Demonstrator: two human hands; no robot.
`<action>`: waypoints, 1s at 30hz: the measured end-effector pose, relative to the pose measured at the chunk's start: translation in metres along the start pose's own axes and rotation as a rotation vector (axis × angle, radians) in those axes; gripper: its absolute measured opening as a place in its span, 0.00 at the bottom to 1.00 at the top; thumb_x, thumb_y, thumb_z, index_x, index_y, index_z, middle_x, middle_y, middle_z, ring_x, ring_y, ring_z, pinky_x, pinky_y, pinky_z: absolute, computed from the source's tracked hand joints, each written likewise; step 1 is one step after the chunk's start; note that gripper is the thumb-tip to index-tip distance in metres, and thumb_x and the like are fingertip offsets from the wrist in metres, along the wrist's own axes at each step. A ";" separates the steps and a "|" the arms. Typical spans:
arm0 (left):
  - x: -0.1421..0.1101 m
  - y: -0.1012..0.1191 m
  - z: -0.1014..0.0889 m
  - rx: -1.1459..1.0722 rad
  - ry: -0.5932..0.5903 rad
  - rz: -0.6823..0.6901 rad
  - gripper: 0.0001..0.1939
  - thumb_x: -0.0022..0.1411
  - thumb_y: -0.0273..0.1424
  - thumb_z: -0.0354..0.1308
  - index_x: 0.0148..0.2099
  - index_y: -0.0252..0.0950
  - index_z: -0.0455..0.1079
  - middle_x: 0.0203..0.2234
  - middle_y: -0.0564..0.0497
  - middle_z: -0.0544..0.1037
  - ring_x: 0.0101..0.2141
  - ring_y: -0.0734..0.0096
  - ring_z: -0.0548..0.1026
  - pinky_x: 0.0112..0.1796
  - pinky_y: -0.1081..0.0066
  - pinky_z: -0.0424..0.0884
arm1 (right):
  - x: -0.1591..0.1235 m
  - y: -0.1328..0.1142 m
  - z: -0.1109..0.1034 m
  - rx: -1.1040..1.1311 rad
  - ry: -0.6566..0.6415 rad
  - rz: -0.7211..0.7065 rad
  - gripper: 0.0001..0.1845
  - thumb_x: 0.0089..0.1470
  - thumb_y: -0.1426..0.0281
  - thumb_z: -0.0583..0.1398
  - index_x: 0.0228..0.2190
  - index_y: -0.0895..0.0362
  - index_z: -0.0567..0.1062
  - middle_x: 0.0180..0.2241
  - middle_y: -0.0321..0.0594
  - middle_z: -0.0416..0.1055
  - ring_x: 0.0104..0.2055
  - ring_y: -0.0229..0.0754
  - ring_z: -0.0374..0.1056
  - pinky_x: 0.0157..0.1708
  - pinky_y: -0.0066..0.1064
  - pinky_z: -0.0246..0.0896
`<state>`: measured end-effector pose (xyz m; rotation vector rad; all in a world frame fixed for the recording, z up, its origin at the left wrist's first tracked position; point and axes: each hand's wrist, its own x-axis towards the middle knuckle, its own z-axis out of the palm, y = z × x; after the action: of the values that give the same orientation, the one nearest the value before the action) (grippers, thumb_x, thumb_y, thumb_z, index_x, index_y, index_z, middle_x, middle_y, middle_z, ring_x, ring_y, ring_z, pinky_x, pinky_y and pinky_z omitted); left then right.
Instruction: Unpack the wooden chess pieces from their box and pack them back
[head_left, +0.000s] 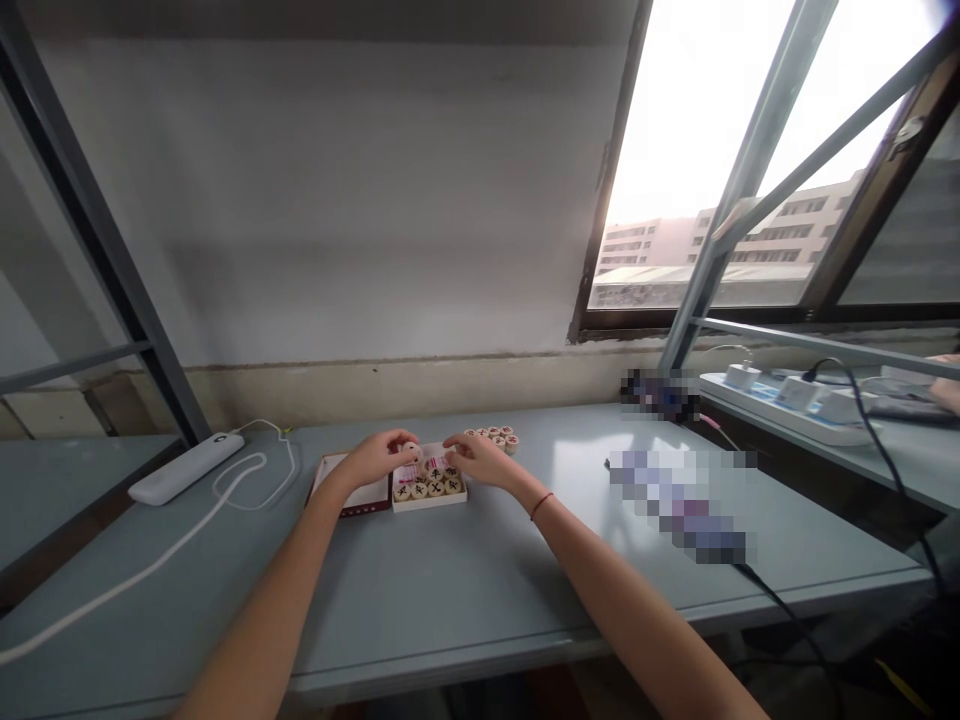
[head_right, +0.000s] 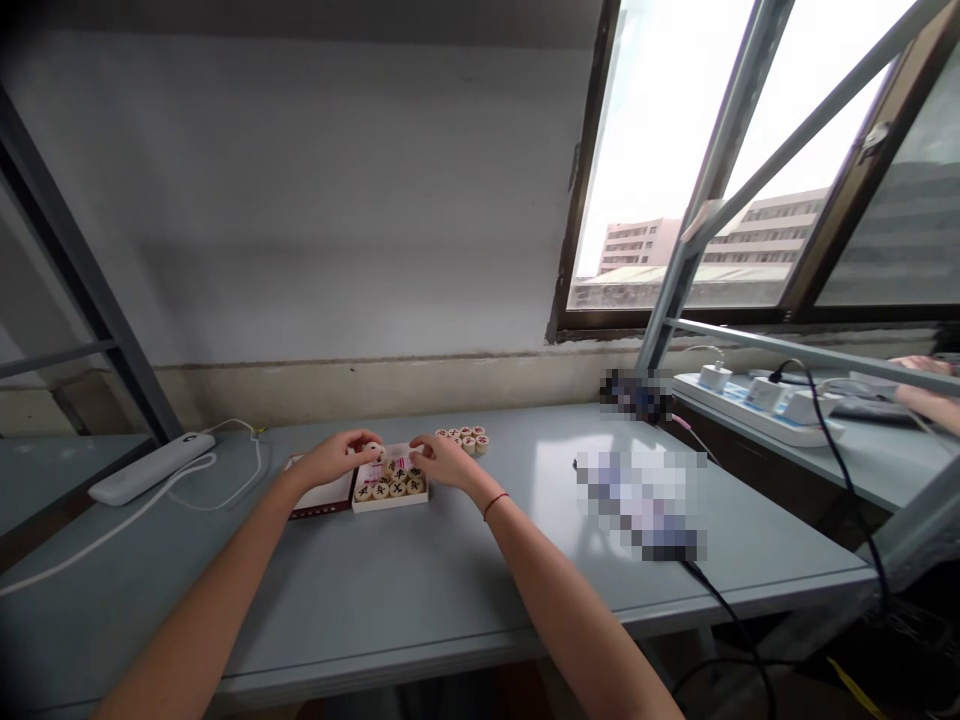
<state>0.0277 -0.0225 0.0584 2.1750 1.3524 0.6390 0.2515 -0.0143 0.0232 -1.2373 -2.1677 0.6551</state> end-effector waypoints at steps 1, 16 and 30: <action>0.000 0.005 0.003 -0.060 0.013 0.034 0.21 0.55 0.45 0.51 0.44 0.35 0.70 0.38 0.48 0.76 0.39 0.64 0.72 0.39 0.71 0.67 | -0.001 -0.003 -0.002 0.033 -0.005 -0.022 0.18 0.54 0.63 0.54 0.44 0.59 0.72 0.30 0.39 0.72 0.29 0.37 0.64 0.28 0.25 0.53; 0.010 0.016 0.030 -0.360 0.226 0.014 0.22 0.54 0.46 0.55 0.43 0.33 0.68 0.38 0.46 0.76 0.38 0.66 0.73 0.39 0.71 0.69 | -0.002 -0.004 -0.024 0.202 0.140 0.054 0.16 0.53 0.61 0.50 0.23 0.59 0.67 0.19 0.32 0.60 0.22 0.32 0.52 0.20 0.24 0.44; 0.009 0.007 0.029 -0.329 0.306 -0.073 0.23 0.53 0.34 0.55 0.52 0.35 0.65 0.44 0.45 0.73 0.40 0.66 0.73 0.38 0.70 0.71 | -0.002 0.046 -0.032 0.098 -0.207 0.438 0.15 0.48 0.61 0.56 0.18 0.58 0.65 0.14 0.33 0.55 0.15 0.32 0.51 0.15 0.25 0.44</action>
<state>0.0545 -0.0214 0.0416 1.8093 1.3549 1.1156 0.3014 0.0096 0.0165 -1.6711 -2.0037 1.0970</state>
